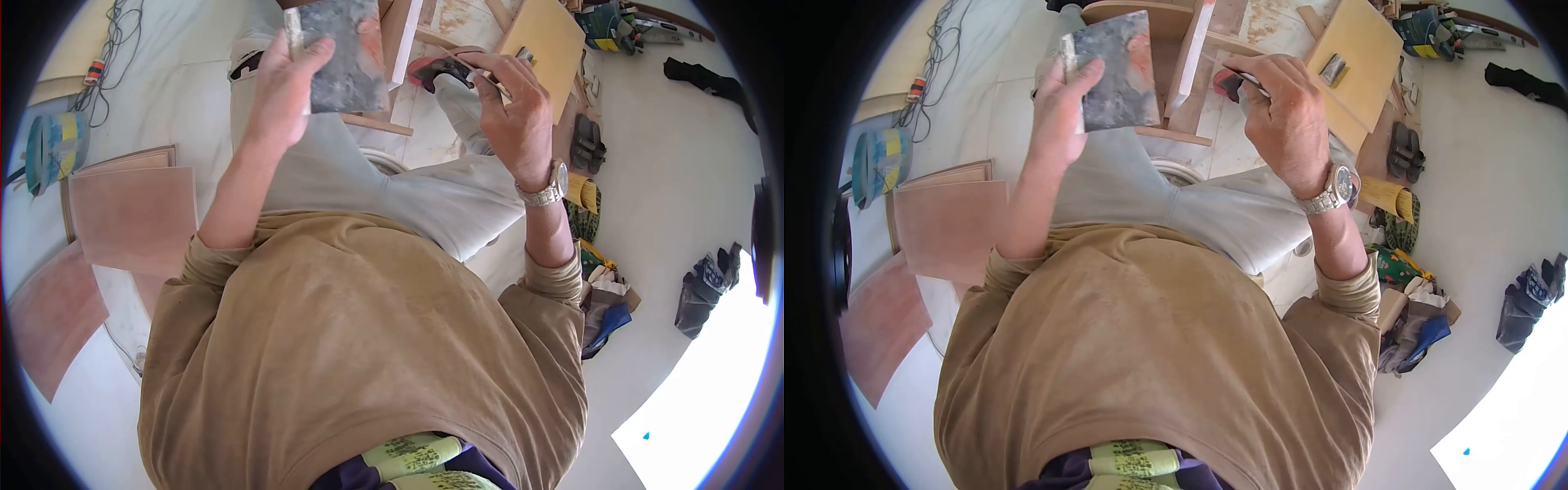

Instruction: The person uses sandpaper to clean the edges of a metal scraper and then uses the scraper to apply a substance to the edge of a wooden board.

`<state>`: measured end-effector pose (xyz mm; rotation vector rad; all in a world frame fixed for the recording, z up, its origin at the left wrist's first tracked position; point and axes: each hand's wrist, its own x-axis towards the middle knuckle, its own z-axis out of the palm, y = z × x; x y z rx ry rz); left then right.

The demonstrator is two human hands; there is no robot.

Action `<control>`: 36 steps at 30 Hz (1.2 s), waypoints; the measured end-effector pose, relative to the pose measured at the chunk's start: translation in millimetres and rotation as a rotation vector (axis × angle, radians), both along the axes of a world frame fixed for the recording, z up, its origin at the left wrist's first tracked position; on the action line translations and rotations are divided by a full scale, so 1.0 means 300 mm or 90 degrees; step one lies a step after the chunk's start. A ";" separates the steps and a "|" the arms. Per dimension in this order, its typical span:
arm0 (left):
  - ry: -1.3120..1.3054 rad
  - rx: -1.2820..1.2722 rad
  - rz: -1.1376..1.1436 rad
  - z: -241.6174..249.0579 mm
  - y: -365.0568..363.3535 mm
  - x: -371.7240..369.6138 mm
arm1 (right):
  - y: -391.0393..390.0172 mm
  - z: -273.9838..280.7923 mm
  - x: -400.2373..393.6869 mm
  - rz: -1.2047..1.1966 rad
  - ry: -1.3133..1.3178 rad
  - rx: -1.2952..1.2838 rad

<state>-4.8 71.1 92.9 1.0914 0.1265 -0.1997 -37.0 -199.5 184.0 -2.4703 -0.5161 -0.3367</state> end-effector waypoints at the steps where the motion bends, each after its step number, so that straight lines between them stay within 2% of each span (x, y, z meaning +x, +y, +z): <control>1: -0.009 0.041 -0.010 -0.008 -0.015 -0.013 | 0.003 -0.001 -0.002 0.022 -0.026 -0.028; 3: -0.044 0.079 -0.026 -0.016 -0.050 -0.028 | 0.029 0.003 -0.016 0.029 -0.007 -0.066; 7: -0.159 0.055 -0.047 -0.007 -0.106 -0.043 | 0.065 -0.003 -0.017 0.026 -0.002 -0.127; 10: -0.219 0.083 -0.066 0.008 -0.119 -0.049 | 0.088 -0.009 0.003 0.046 -0.051 -0.101; 13: -0.204 0.131 -0.036 0.006 -0.130 -0.054 | 0.107 -0.053 0.026 0.057 -0.121 -0.104; 16: -0.275 0.232 0.008 0.009 -0.133 -0.061 | 0.106 -0.065 0.007 0.085 -0.078 -0.150; 19: -0.126 0.063 0.048 -0.050 -0.098 -0.027 | 0.031 -0.075 0.050 0.131 0.031 -0.065; 22: 0.039 0.094 -0.077 -0.069 -0.046 -0.011 | -0.029 -0.083 0.155 -0.003 0.056 0.021; 23: 0.036 0.111 -0.152 -0.045 -0.056 -0.043 | -0.062 -0.131 0.214 -0.021 0.023 -0.015; 26: -0.046 0.052 -0.313 -0.224 -0.159 -0.100 | -0.083 -0.226 0.371 -0.096 0.107 -0.053; 29: -0.092 0.234 -0.450 -0.227 -0.181 -0.092 | -0.105 -0.334 0.516 -0.111 0.027 -0.229; 32: -0.116 0.221 -0.423 -0.314 -0.188 -0.083 | -0.115 -0.391 0.612 -0.071 -0.014 -0.309; 36: -0.132 0.325 -0.400 -0.286 -0.196 -0.083 | -0.097 -0.391 0.638 -0.071 0.012 -0.351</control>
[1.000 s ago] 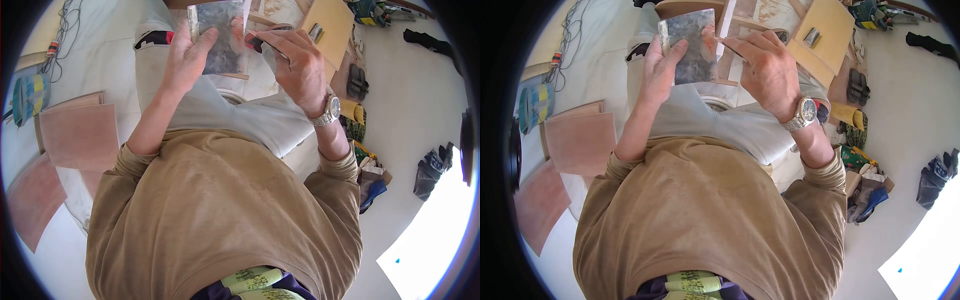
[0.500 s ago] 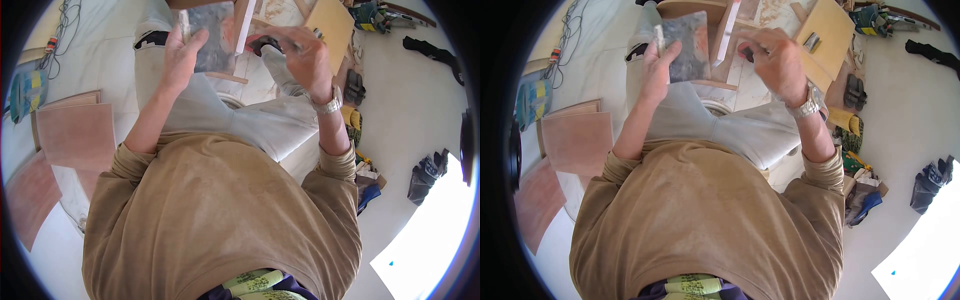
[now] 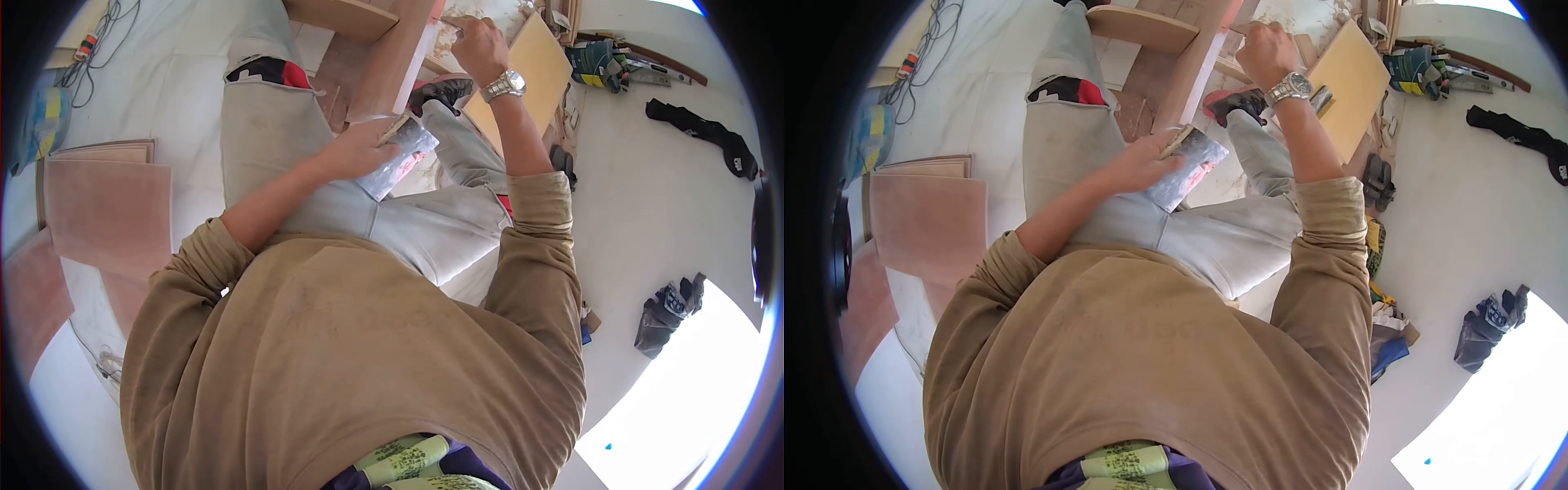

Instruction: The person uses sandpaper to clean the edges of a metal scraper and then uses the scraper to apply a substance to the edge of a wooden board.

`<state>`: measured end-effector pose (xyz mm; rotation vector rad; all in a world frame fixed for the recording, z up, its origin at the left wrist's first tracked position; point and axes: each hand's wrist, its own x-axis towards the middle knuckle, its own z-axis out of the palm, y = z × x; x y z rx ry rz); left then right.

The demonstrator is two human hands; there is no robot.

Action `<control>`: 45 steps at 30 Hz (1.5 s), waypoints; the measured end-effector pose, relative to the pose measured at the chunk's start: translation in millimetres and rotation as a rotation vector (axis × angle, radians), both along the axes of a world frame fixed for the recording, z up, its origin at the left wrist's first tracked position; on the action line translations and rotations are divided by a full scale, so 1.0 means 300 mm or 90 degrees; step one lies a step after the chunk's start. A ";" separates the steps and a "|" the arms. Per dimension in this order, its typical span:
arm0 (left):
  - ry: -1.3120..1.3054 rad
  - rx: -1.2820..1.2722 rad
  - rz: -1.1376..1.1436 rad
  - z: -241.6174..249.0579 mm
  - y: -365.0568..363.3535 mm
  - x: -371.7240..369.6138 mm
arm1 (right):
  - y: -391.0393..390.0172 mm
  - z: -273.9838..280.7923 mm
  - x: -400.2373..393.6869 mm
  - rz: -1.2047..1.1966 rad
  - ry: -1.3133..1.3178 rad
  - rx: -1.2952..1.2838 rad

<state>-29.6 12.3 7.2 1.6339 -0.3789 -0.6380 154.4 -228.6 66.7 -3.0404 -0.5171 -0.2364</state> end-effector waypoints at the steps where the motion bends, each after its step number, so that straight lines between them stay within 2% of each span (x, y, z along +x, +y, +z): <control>1: 0.006 0.005 0.000 0.014 0.001 0.003 | -0.004 -0.012 0.003 0.004 -0.008 0.008; 8: -0.025 -0.032 0.030 -0.037 -0.014 -0.008 | -0.017 -0.025 -0.014 0.106 -0.026 0.001; 11: -0.001 -0.029 0.039 -0.015 -0.012 -0.009 | -0.030 -0.061 -0.017 0.064 -0.043 -0.053; 14: 0.053 -0.074 0.035 -0.021 -0.017 -0.004 | 0.019 -0.013 -0.080 0.069 -0.018 -0.034; 17: 0.086 -0.042 0.023 0.021 -0.015 0.016 | 0.026 -0.007 -0.123 0.108 0.012 -0.073; 20: 0.183 -0.074 0.047 0.082 -0.024 0.029 | 0.049 0.037 -0.163 0.131 0.041 -0.034; 23: 0.099 -0.074 0.082 0.017 -0.051 0.015 | 0.005 0.013 -0.090 0.085 -0.016 -0.030; 26: 0.079 -0.052 0.046 0.008 -0.041 0.016 | -0.014 0.022 -0.029 0.093 -0.049 -0.032; 30: 0.021 -0.018 0.080 0.000 -0.044 0.007 | -0.006 0.021 -0.010 0.052 -0.024 -0.081; 32: -0.009 -0.018 0.101 -0.013 -0.048 0.000 | -0.022 -0.027 0.000 0.068 -0.038 -0.090; 38: -0.009 -0.083 0.107 -0.006 -0.052 -0.015 | 0.026 0.009 -0.093 0.156 -0.043 -0.081; 41: -0.039 -0.019 0.080 -0.015 -0.050 -0.009 | 0.053 0.021 -0.156 0.169 -0.023 -0.056; 45: -0.034 -0.052 0.101 0.002 -0.047 -0.008 | 0.066 0.047 -0.181 0.184 -0.003 -0.070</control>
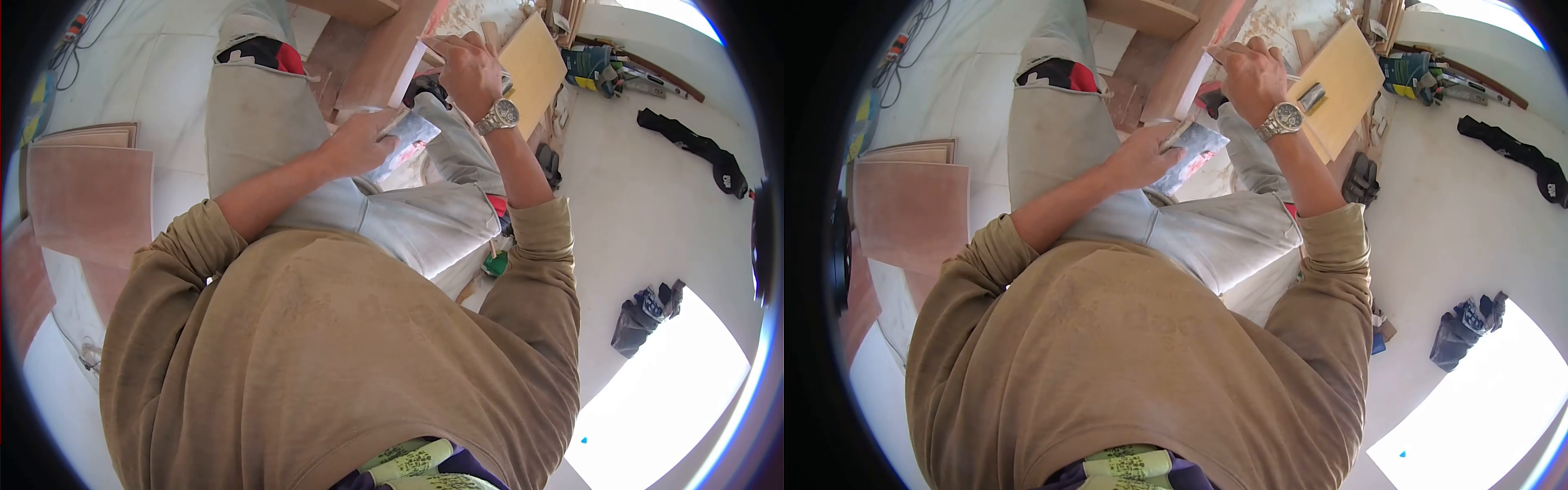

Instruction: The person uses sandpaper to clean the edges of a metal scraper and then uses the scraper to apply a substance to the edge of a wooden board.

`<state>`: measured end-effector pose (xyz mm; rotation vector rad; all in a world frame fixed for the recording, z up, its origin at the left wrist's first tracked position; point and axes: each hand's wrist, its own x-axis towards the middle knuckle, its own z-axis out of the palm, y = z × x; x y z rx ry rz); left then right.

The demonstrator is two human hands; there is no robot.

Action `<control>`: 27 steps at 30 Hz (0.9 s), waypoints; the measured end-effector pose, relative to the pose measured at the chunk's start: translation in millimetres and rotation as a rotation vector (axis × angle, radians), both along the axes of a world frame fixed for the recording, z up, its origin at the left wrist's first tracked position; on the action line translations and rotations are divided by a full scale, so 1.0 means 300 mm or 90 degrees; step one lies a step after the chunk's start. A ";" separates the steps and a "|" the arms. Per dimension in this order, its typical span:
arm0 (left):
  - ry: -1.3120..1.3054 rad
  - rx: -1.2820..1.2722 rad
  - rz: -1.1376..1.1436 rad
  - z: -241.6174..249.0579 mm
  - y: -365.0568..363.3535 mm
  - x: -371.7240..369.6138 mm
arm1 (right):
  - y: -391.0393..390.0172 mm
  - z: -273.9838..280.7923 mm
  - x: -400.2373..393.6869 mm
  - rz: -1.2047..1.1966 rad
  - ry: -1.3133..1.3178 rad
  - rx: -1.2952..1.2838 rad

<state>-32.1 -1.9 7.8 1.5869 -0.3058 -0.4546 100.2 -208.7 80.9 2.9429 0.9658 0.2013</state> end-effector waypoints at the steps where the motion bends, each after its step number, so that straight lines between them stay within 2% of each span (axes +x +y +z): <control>1: -0.005 -0.005 0.004 -0.004 -0.002 -0.002 | -0.004 0.003 0.004 0.001 0.003 -0.001; 4: -0.007 -0.015 0.006 -0.005 -0.004 -0.008 | -0.016 -0.005 0.058 -0.012 -0.086 -0.020; 7: 0.003 -0.010 0.009 -0.006 -0.006 -0.007 | -0.027 -0.023 0.078 0.001 -0.101 -0.055; 13: 0.016 -0.001 0.012 -0.005 -0.006 -0.007 | 0.019 -0.022 -0.024 0.069 -0.024 -0.031; 17: 0.022 -0.019 0.009 0.000 -0.006 -0.001 | -0.014 -0.001 0.065 -0.027 -0.032 -0.011; 20: -0.021 -0.016 0.030 -0.017 -0.012 -0.003 | -0.059 -0.039 0.140 -0.042 -0.076 0.004; 27: 0.013 0.009 0.031 -0.010 -0.007 -0.005 | -0.051 -0.043 0.137 -0.050 -0.020 -0.005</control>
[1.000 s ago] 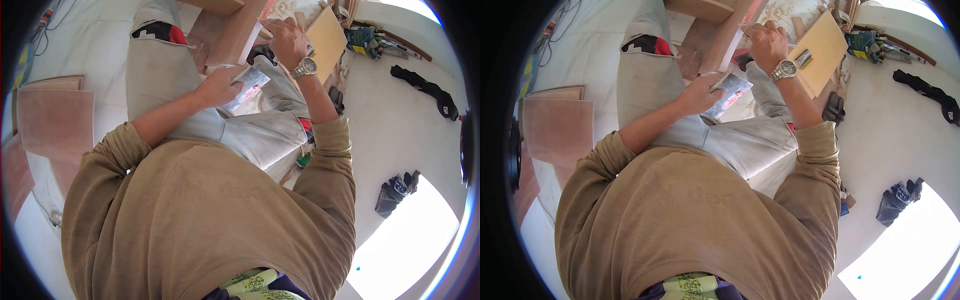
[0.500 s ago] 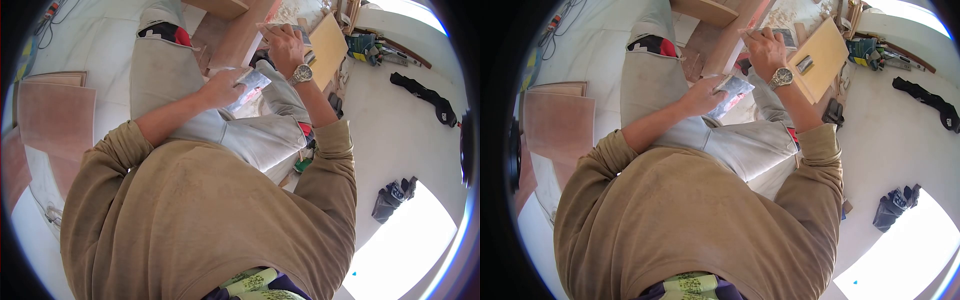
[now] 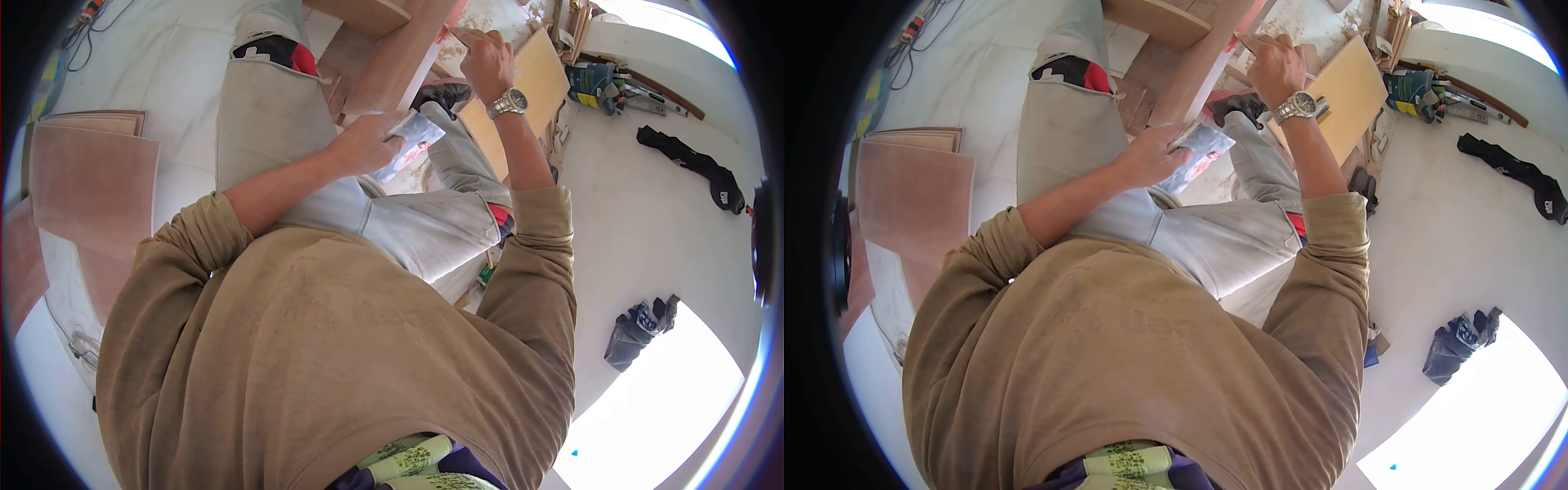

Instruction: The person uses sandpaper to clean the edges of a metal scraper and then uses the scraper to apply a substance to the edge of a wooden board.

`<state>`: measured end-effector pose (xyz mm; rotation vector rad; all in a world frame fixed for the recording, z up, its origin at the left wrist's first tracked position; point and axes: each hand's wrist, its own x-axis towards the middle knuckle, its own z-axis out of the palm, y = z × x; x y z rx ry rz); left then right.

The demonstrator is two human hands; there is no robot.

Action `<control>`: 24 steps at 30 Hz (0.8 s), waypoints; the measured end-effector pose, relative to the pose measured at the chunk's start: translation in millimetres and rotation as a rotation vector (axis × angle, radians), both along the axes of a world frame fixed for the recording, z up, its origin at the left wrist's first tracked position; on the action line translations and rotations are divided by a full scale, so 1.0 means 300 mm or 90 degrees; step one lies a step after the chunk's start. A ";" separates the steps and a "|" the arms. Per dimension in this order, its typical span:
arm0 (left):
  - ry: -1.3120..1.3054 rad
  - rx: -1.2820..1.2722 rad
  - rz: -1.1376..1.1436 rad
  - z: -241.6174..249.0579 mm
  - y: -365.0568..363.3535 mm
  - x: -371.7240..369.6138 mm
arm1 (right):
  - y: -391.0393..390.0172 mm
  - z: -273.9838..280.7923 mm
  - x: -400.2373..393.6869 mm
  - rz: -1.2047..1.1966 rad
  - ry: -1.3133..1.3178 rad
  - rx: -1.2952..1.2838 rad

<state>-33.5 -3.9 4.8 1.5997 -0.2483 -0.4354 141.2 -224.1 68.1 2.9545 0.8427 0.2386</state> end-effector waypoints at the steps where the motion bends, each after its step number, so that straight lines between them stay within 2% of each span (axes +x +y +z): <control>1: -0.008 0.014 0.001 -0.001 -0.001 0.001 | 0.001 -0.003 -0.011 0.006 -0.003 0.007; 19: -0.037 -0.014 -0.001 -0.023 -0.009 0.003 | 0.076 0.019 -0.251 0.053 0.007 0.008; 24: -0.030 -0.004 -0.016 -0.018 -0.004 0.006 | 0.068 0.066 -0.208 0.069 -0.036 -0.023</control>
